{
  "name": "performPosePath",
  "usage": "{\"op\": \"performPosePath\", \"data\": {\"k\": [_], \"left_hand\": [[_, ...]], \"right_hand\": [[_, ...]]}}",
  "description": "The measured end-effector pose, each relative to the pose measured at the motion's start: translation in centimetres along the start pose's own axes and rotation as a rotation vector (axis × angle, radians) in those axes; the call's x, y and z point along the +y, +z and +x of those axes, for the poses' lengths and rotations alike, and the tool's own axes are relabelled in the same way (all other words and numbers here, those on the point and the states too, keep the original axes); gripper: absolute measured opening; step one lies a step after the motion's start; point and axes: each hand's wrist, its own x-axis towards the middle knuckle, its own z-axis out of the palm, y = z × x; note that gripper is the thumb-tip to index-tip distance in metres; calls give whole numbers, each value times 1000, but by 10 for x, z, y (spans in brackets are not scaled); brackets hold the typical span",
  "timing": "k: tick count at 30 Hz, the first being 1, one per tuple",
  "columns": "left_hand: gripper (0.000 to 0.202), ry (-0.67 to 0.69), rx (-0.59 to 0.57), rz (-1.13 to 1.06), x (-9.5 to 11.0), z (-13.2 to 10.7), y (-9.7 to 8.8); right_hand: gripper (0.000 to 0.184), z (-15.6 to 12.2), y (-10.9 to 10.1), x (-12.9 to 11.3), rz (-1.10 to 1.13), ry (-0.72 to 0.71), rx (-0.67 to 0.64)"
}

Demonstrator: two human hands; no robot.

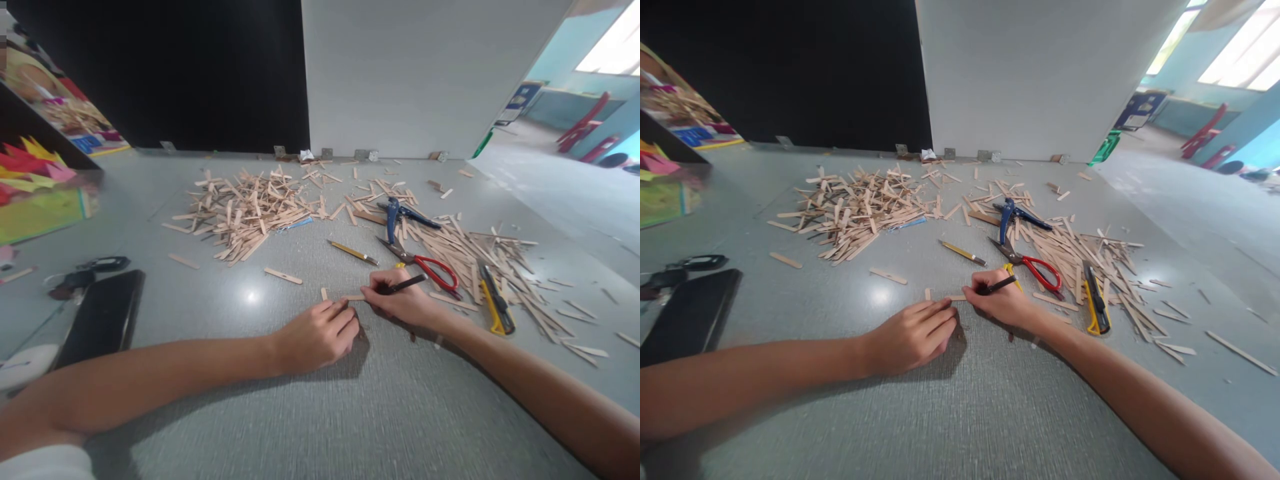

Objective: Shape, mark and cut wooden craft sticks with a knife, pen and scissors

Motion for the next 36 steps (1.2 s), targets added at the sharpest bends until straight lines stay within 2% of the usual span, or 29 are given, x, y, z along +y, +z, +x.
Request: {"op": "performPosePath", "data": {"k": [3,8,11,15,17,21,23,26,31,36], "left_hand": [[29,13,18,11,0,1,0],[36,55,98,113,0,0,-5],[40,167,161,123,0,-2,-12],[39,334,247,62,0,-1,-18],[39,288,224,60,0,1,-16],[37,-41,97,17,0,1,-5],[38,-124,23,-49,1,0,1],[38,-149,-38,-79,3,-3,6],[42,-101,-10,9,6,-1,4],[42,-79,-24,27,7,2,3]], "right_hand": [[49,3,-4,0,147,68,-1],[49,11,-16,6,498,240,140],[49,14,-20,9,583,285,152],[49,14,-19,9,574,271,139],[49,12,-16,8,550,242,139],[51,5,-9,3,420,127,101],[49,1,-6,1,348,75,59],[44,-5,-3,-1,253,43,-21],[45,-8,1,0,166,53,-88],[48,-8,8,1,158,47,-45]]}}
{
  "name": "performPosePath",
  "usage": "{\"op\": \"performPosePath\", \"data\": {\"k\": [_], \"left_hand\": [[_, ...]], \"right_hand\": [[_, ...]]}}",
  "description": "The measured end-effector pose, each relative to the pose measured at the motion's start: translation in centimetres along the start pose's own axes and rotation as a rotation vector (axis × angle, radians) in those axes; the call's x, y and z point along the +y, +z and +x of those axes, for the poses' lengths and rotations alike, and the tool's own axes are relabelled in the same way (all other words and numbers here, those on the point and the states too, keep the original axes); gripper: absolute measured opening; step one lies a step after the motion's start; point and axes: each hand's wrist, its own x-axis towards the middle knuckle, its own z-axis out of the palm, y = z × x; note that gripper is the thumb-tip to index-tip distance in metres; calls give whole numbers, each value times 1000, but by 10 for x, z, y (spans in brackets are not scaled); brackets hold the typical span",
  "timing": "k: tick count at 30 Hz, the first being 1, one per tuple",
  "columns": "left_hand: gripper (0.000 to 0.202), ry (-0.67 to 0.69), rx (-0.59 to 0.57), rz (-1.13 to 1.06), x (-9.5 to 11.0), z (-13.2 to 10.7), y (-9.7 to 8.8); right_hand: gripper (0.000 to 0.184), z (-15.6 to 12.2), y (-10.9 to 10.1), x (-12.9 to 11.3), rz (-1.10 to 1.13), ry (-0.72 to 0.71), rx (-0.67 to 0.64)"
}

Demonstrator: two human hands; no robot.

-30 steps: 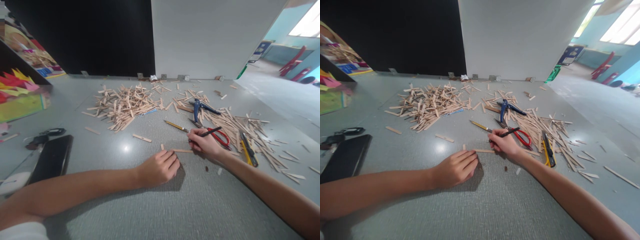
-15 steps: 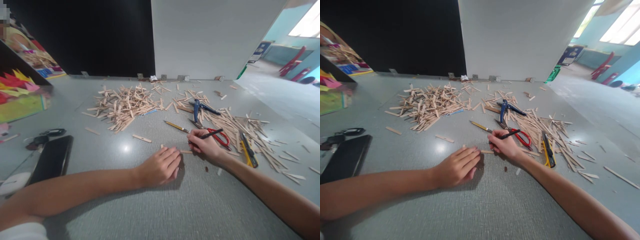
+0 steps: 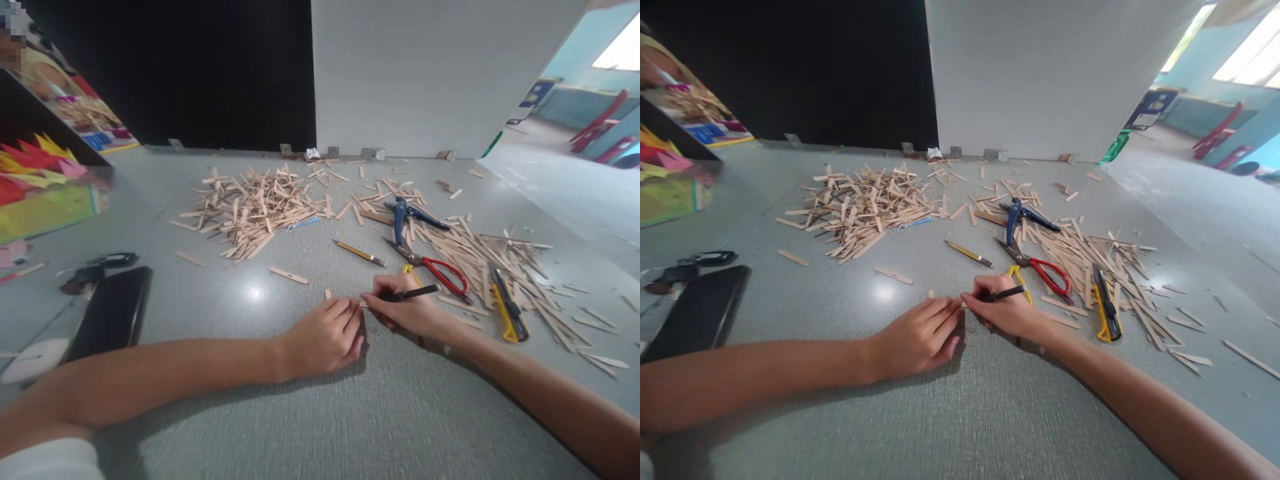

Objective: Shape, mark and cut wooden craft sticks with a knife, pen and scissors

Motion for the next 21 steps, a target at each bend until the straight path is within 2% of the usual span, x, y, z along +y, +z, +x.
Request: {"op": "performPosePath", "data": {"k": [17,21], "left_hand": [[32,54,15,47,2,-1,-5],[35,47,28,49,2,0,-5]], "right_hand": [[53,2,3,0,17,13,9],[52,2,3,-1,20,17,4]]}}
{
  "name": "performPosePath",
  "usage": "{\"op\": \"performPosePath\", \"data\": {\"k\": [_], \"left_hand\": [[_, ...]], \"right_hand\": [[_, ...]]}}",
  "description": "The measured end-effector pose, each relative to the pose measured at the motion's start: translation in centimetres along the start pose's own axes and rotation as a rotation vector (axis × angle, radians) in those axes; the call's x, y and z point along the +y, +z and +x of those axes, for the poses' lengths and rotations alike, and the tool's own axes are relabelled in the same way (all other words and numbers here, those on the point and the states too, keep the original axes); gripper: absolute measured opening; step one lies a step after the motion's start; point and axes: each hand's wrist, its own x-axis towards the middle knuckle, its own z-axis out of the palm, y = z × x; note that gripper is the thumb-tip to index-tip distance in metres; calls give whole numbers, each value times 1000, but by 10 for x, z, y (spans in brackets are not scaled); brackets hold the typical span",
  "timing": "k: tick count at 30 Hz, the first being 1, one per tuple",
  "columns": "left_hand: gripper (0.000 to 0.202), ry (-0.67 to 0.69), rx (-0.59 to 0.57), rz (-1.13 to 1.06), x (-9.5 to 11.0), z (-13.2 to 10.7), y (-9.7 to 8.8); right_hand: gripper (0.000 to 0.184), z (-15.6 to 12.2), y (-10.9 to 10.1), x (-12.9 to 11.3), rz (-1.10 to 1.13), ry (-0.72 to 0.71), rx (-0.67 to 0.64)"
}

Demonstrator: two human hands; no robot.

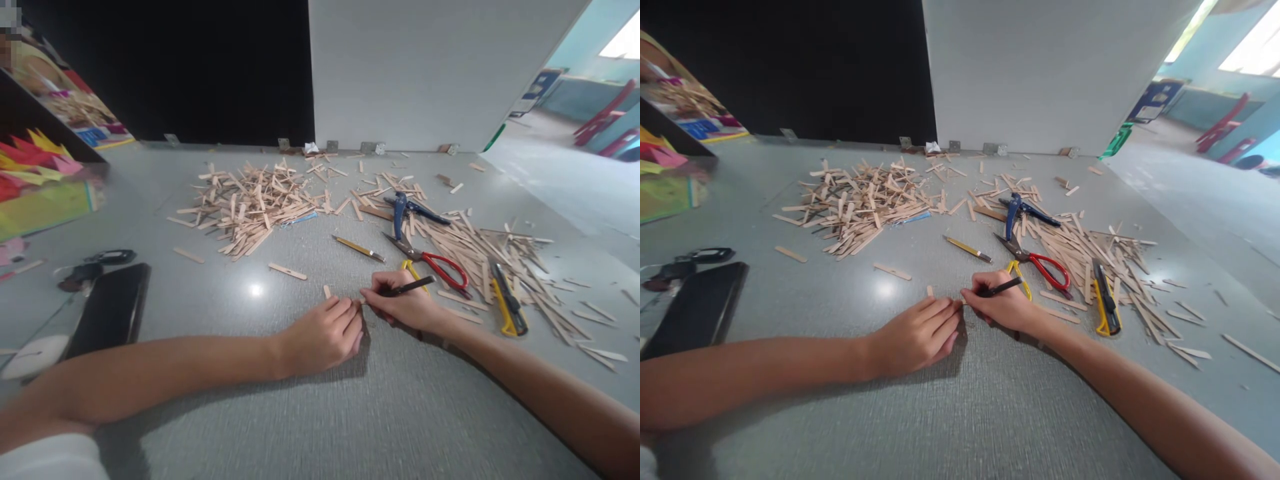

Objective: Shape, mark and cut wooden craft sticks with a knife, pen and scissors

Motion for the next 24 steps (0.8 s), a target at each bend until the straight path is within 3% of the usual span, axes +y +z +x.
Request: {"op": "performPosePath", "data": {"k": [24], "left_hand": [[33,4,-29,-1,0,1,-2]], "right_hand": [[57,0,1,-4,-5,19,10]]}}
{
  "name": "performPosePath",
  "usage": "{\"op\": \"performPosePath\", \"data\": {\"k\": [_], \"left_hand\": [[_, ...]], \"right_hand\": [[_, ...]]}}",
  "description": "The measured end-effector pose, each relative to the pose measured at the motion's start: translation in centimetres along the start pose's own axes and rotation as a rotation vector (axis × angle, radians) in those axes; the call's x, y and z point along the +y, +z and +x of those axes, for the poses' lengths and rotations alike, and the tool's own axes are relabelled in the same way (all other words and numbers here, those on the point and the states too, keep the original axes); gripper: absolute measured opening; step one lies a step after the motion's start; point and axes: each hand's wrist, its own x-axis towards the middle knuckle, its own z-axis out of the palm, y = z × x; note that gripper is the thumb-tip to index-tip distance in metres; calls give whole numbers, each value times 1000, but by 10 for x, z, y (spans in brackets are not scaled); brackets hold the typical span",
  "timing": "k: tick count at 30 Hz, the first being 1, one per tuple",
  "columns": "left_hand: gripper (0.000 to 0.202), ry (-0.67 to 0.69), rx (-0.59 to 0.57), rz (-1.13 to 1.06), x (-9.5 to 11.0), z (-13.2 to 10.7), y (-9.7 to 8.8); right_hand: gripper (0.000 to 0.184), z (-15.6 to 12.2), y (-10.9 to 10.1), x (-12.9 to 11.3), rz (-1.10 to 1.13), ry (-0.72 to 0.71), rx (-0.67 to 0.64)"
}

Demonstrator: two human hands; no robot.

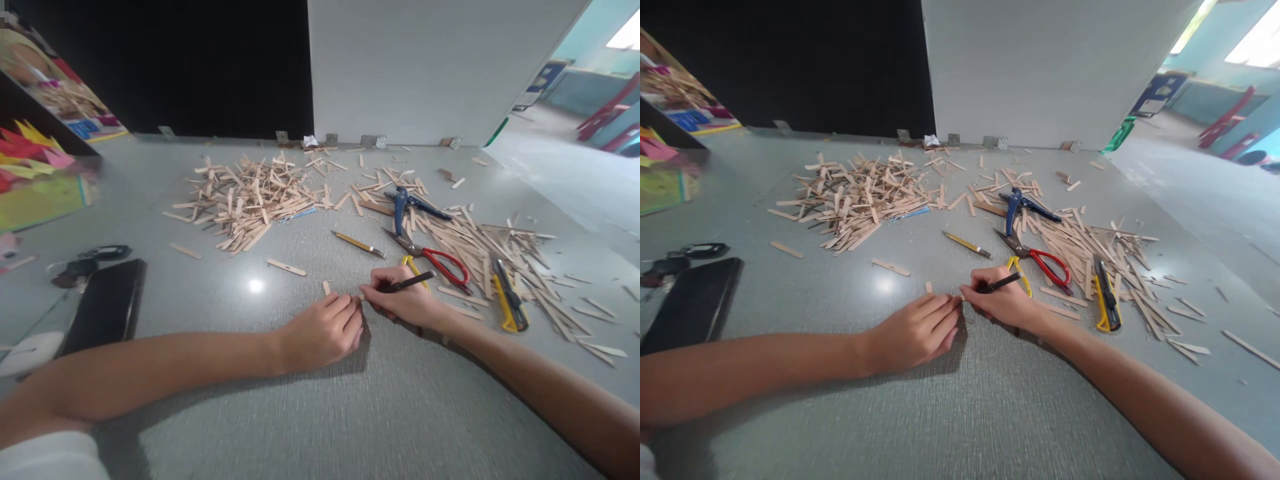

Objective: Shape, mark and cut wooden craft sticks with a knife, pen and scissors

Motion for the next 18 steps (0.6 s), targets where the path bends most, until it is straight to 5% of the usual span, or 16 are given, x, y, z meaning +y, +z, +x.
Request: {"op": "performPosePath", "data": {"k": [18], "left_hand": [[29,1,-13,-35,0,-2,1]], "right_hand": [[59,1,-1,-1,-80,-27,21]]}}
